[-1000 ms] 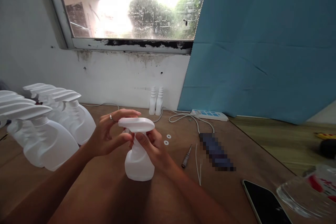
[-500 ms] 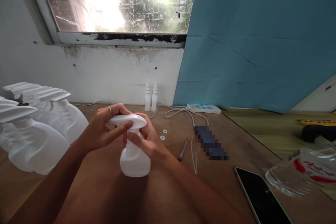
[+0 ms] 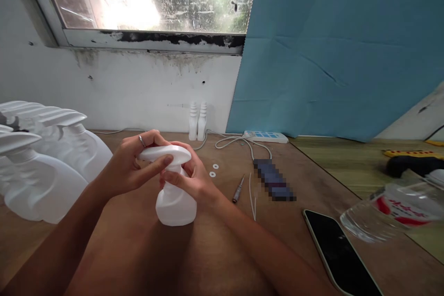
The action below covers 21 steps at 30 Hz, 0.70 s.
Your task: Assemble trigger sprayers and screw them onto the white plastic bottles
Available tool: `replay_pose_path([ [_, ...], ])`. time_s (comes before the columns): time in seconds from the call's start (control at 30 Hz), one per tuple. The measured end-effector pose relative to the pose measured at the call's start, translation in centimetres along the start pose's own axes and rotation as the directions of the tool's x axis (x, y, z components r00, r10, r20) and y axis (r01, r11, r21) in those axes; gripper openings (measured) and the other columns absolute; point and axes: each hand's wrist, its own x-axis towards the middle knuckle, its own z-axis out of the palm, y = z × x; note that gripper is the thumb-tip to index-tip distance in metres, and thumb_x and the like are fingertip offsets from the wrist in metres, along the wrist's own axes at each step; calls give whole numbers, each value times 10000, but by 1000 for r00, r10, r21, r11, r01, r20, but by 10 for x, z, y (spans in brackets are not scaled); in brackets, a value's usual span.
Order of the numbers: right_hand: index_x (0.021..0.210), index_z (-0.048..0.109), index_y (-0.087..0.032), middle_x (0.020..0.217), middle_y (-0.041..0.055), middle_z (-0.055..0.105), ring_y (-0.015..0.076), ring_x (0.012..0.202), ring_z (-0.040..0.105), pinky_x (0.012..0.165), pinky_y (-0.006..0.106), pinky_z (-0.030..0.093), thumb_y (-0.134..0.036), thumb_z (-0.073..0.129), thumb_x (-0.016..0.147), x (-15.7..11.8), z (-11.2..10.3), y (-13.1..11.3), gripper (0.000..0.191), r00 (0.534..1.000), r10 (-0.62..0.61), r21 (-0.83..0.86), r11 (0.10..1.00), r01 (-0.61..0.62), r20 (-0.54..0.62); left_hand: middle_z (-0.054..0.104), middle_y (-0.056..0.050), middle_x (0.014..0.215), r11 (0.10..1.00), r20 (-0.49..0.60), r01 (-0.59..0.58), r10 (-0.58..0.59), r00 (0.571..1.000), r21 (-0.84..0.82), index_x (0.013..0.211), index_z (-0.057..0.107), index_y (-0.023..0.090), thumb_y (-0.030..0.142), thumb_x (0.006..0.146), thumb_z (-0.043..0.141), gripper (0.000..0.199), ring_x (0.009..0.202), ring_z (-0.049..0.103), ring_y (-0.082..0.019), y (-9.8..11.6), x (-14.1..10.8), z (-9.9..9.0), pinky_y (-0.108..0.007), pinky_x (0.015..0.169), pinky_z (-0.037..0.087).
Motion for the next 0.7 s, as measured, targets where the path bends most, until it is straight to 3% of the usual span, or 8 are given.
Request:
replay_pose_path([
  [0.1, 1050, 523, -184, 683, -5, 615, 156, 612, 607, 551, 267, 479, -422, 727, 789, -1, 0, 0, 407, 992, -22, -122, 993, 7, -124, 603, 35, 644, 1000, 15, 24, -23, 1000, -13, 882, 575, 155, 258, 876, 593, 105, 538, 539, -79, 1, -1, -1, -189, 513, 408],
  [0.23, 985, 572, -163, 739, 39, 645, 177, 660, 624, 572, 292, 492, -489, 655, 825, -2, -8, 2, 372, 997, -2, -11, 1000, 3, 71, 618, 32, 692, 998, 24, 38, -37, 999, -48, 883, 570, 153, 269, 881, 595, 119, 528, 562, -70, 1, -3, -2, -187, 510, 424],
  [0.3, 950, 588, -152, 739, 48, 652, 181, 664, 628, 571, 294, 492, -481, 661, 821, -2, -10, 2, 361, 996, 4, 15, 1000, -5, 92, 620, 32, 709, 997, 24, 39, -37, 999, -61, 884, 569, 153, 275, 886, 592, 124, 523, 568, -67, 1, -3, -2, -185, 507, 430],
  [0.53, 1022, 562, -164, 686, 14, 636, 166, 636, 613, 558, 276, 469, -396, 733, 784, -2, 4, -5, 374, 992, -3, -97, 995, -9, -127, 605, 30, 684, 999, -4, 9, -9, 1000, -53, 882, 582, 149, 271, 884, 596, 123, 537, 566, -72, 1, -2, 2, -181, 498, 426],
  [0.7, 1078, 549, -152, 773, 42, 660, 187, 695, 643, 591, 299, 503, -470, 735, 761, -1, -9, 1, 486, 994, 31, 74, 997, -39, 105, 608, 31, 701, 994, 18, 31, -29, 999, -105, 876, 565, 147, 267, 886, 599, 126, 503, 566, -60, 2, -5, 0, -183, 497, 434],
])
